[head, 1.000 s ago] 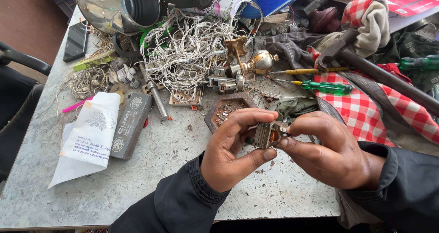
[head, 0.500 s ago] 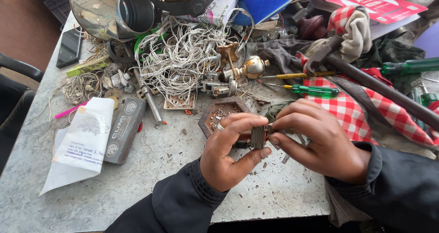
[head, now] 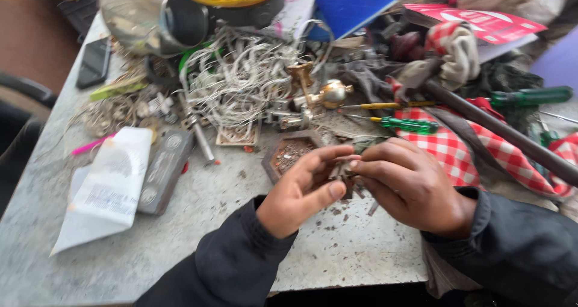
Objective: The person uses a hammer and a screwdriver to disassemble a small electrical component with copper windings. They repeatedly strike the component to separate its metal plates and then pry the parts apart with the screwdriver.
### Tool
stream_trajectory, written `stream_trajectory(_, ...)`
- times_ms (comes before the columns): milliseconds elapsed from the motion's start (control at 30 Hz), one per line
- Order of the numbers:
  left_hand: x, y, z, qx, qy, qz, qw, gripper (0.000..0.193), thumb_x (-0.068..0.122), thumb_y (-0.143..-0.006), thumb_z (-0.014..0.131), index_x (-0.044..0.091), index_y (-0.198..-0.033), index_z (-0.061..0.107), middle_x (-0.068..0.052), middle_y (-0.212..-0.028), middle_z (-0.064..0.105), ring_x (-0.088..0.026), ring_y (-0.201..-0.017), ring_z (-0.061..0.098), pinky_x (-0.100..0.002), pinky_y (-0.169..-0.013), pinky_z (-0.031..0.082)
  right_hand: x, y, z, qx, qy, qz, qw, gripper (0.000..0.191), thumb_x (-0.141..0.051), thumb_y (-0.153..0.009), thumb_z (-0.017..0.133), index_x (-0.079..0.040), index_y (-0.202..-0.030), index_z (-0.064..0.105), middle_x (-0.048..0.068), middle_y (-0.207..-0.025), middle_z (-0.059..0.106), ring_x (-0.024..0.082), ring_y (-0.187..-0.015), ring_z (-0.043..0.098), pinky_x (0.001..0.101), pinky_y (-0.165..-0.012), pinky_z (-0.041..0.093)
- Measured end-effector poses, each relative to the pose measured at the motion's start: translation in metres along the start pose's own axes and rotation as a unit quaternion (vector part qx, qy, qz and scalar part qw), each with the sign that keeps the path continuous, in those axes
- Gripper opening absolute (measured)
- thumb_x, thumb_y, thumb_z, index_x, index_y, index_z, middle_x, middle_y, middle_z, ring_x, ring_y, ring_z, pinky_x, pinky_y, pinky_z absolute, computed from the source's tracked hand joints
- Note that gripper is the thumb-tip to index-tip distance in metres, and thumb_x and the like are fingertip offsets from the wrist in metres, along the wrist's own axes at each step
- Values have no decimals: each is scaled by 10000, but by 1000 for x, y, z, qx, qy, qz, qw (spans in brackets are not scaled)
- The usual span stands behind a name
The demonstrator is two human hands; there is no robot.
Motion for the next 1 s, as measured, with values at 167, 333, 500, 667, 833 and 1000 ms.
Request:
stream_trajectory(167, -8, -5, -4, -5, 42, -13, 999, 666, 131, -1016, 696, 1, -1588, 382, -126, -1381, 543, -176, -1246, 591, -313, -1045, 529, 0, 0, -5, -7, 29, 0, 1000, 245, -54, -800, 784, -25, -1030, 705, 118, -991, 669, 277, -853, 678, 389, -707, 539)
stream_trajectory(333, -13, -11, -8, 28, -14, 33, 999, 721, 87, -937, 778, -3, -1558, 423, -83, -1284, 621, -137, -1133, 623, -290, -975, 551, 2, -2, -8, 1, 35, 42, 999, 248, -108, -801, 810, -35, -1018, 717, 119, -992, 661, 262, -829, 677, 376, -686, 541)
stream_trajectory(500, -13, -14, -6, 39, -20, 40, 998, 646, 81, -925, 794, -17, -1498, 512, -45, -1185, 688, -98, -1077, 657, -260, -968, 557, 5, 2, -7, -18, 62, 90, 994, 197, -154, -832, 808, -42, -959, 708, 95, -952, 668, 241, -766, 669, 367, -640, 524)
stream_trajectory(667, -6, -8, 1, 95, -145, 92, 981, 567, 90, -922, 796, 27, -1442, 581, -43, -1160, 690, -83, -1010, 656, -242, -903, 569, 13, 5, 1, -29, 44, 107, 993, 176, -138, -881, 745, -26, -996, 674, 107, -974, 651, 250, -771, 660, 362, -651, 524)
stream_trajectory(833, 6, -5, 7, 150, -326, 188, 914, 544, 130, -886, 839, 55, -1379, 622, -95, -1211, 679, -147, -1086, 691, -292, -962, 577, 19, 8, 8, -25, 6, 111, 993, 146, -115, -926, 697, -9, -1008, 638, 101, -989, 640, 243, -831, 645, 348, -710, 512)
stream_trajectory(1000, 11, -4, 10, 155, -412, 258, 860, 553, 142, -899, 833, 72, -1397, 604, -108, -1309, 685, -255, -1245, 664, -366, -1068, 539, 28, 15, 20, -26, -78, 195, 977, 129, -110, -982, 630, 6, -1037, 640, 83, -966, 631, 197, -863, 614, 322, -758, 498)
Point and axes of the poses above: each hand's wrist, its own y-axis away from the middle knuckle, its own z-axis out of the palm, x = y × z, the point moved 2 cm from there along -y, towards the middle knuckle
